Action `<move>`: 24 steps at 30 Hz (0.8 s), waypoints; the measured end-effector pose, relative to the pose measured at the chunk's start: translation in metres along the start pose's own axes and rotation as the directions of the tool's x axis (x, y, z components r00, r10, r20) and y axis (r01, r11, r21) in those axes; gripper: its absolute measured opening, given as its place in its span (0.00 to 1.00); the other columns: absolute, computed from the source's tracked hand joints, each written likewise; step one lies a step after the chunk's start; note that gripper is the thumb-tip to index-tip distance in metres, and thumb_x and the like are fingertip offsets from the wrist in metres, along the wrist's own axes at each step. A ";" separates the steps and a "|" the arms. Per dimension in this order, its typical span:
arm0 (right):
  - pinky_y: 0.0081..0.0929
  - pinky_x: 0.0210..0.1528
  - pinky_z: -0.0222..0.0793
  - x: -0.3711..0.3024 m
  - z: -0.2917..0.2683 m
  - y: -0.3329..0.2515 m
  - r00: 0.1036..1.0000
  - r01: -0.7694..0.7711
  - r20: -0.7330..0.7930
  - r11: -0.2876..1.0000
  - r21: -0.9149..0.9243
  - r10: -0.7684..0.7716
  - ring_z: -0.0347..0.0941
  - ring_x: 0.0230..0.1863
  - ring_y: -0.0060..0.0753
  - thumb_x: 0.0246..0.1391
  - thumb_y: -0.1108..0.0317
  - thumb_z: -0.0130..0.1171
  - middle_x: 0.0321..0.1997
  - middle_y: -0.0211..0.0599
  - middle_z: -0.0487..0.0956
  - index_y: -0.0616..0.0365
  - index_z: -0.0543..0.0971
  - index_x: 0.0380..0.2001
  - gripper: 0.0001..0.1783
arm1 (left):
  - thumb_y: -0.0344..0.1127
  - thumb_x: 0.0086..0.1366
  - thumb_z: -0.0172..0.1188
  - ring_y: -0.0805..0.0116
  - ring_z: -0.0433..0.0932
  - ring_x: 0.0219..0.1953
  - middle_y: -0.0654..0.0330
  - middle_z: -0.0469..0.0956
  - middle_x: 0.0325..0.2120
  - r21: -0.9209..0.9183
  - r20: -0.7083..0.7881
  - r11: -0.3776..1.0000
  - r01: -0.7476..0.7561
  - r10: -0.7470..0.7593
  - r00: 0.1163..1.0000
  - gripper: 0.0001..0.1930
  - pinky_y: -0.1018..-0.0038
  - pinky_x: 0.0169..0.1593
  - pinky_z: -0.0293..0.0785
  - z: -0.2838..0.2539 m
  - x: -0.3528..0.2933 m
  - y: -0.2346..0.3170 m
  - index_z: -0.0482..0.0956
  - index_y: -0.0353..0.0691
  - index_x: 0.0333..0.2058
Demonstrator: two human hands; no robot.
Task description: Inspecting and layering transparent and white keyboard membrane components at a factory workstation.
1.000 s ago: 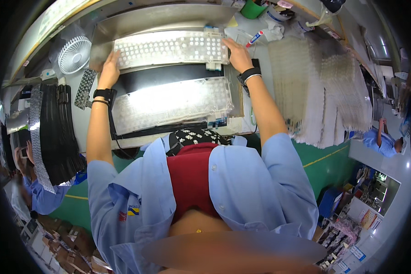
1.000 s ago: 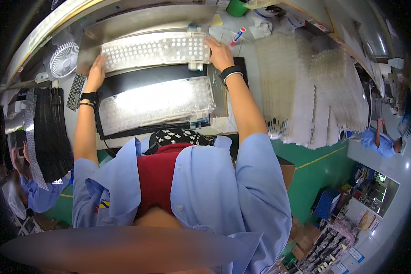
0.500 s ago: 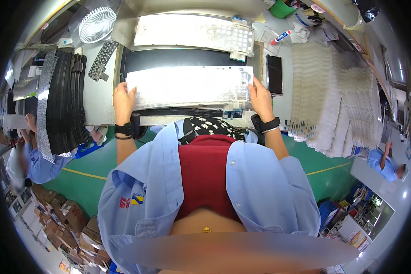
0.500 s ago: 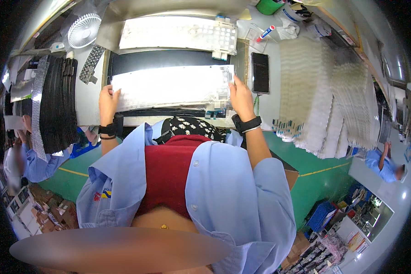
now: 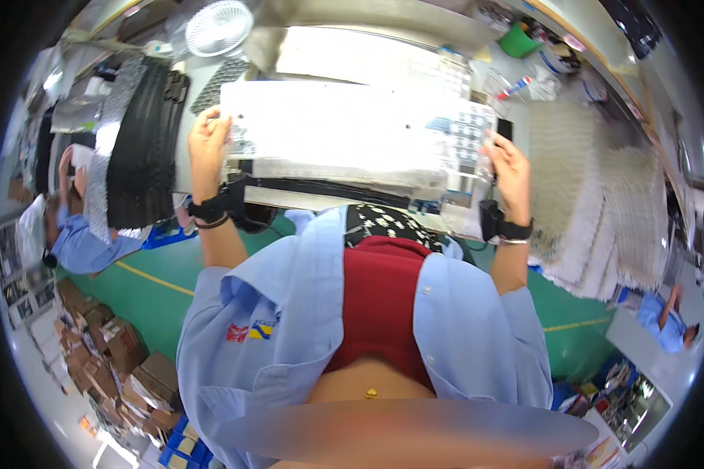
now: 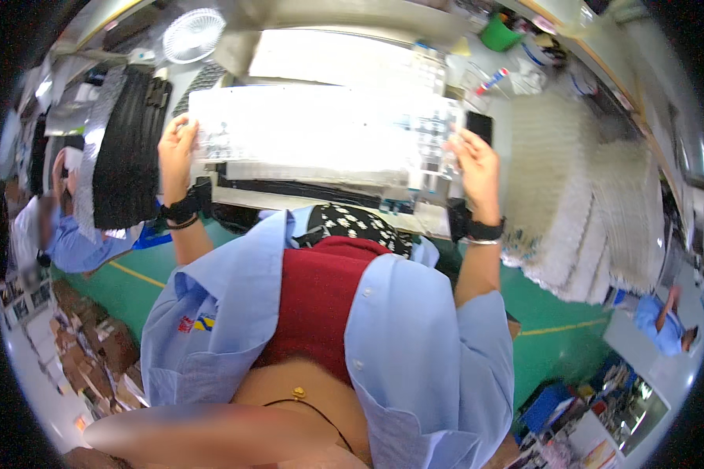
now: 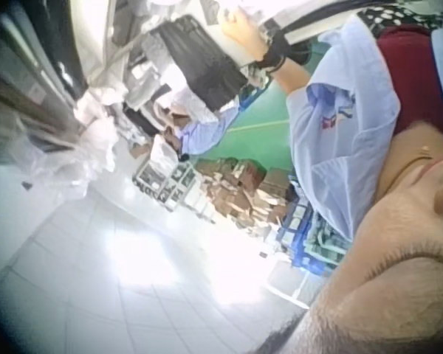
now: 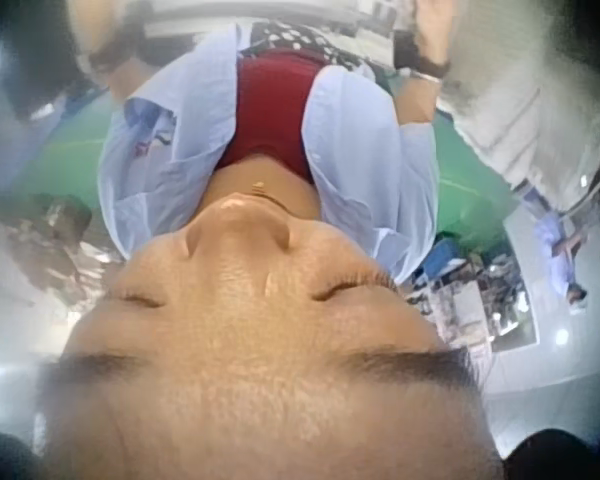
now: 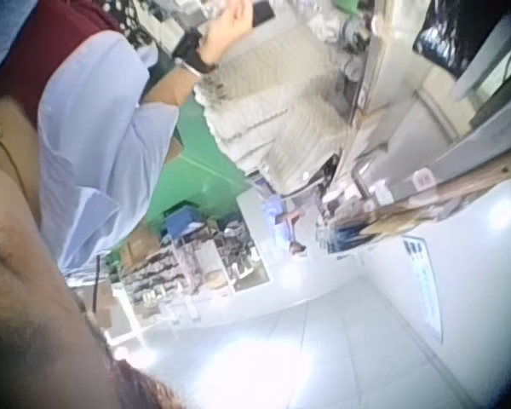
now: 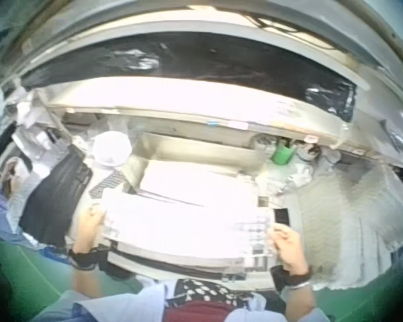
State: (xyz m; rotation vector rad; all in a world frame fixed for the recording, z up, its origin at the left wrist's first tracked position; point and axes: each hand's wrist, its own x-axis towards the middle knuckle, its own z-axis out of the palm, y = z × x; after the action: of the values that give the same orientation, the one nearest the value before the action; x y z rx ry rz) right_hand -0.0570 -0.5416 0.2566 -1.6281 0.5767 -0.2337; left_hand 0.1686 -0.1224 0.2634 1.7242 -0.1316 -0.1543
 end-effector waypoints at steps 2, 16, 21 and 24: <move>0.07 0.22 0.55 0.003 -0.009 -0.006 1.000 0.002 -0.003 1.000 0.000 -0.002 0.61 0.21 0.06 0.54 0.70 0.50 0.31 0.28 0.78 0.60 0.72 0.47 0.17 | 0.30 0.60 0.53 0.85 0.67 0.23 0.68 0.73 0.24 -0.067 0.014 0.997 0.028 -0.027 1.000 0.11 0.88 0.28 0.63 0.003 -0.004 0.012 0.71 0.34 0.42; 0.18 0.44 0.64 0.014 -0.051 0.012 0.989 0.136 -0.084 0.980 0.143 -0.125 0.70 0.39 0.22 0.50 0.79 0.51 0.37 0.34 0.74 0.62 0.68 0.42 0.14 | 0.18 0.53 0.55 0.75 0.73 0.35 0.58 0.74 0.33 -0.134 0.180 0.965 -0.226 0.248 0.952 0.20 0.81 0.41 0.68 0.034 -0.018 0.047 0.63 0.34 0.44; 0.19 0.43 0.65 0.019 -0.081 0.046 0.954 0.204 -0.232 0.978 0.036 -0.190 0.71 0.37 0.23 0.46 0.83 0.52 0.34 0.34 0.76 0.61 0.73 0.32 0.09 | 0.17 0.45 0.56 0.71 0.74 0.32 0.62 0.78 0.27 0.165 0.223 0.752 -0.638 0.602 0.767 0.10 0.76 0.40 0.67 0.034 -0.012 0.049 0.74 0.38 0.26; 0.20 0.44 0.64 0.014 -0.084 0.053 0.948 0.252 -0.228 0.962 0.102 -0.224 0.70 0.38 0.24 0.43 0.86 0.53 0.36 0.36 0.75 0.62 0.74 0.26 0.08 | 0.16 0.42 0.57 0.70 0.74 0.33 0.62 0.78 0.27 0.232 0.227 0.724 -0.650 0.609 0.760 0.10 0.76 0.39 0.67 0.035 -0.010 0.048 0.75 0.39 0.22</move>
State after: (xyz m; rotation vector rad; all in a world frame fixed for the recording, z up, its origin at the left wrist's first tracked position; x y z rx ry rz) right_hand -0.0966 -0.6234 0.2153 -1.5541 0.5149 -0.6205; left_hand 0.1530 -0.1620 0.3056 1.8700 -0.8813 0.2758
